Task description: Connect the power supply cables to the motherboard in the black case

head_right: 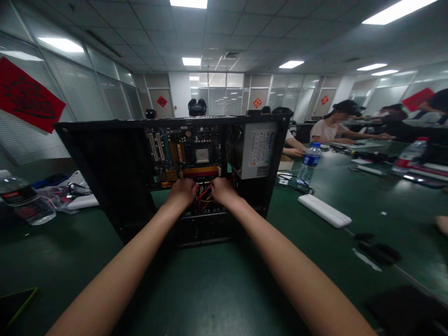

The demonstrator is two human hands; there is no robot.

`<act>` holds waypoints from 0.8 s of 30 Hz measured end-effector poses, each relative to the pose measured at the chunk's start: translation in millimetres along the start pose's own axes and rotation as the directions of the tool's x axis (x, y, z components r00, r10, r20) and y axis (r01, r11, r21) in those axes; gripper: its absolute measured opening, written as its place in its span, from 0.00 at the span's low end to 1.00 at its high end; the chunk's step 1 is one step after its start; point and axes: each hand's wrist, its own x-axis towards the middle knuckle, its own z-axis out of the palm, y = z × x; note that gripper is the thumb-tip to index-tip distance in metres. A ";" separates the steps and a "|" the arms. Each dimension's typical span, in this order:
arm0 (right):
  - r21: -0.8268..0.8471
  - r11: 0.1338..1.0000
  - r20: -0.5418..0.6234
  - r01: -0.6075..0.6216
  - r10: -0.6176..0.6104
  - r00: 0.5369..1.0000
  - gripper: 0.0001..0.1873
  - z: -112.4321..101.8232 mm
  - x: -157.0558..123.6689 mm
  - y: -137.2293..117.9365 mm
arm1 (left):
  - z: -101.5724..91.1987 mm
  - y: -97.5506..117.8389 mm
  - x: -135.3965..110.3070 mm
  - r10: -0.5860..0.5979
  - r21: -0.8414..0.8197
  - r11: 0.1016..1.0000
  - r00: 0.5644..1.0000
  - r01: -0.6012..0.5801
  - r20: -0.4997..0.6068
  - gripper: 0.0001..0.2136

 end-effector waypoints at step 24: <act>0.101 0.991 -0.031 0.092 -0.089 0.996 0.14 -20.7 -33.1 -16.4 | 5.6 -48.6 -7.7 0.077 -0.062 0.996 0.905 -0.056 0.418 0.11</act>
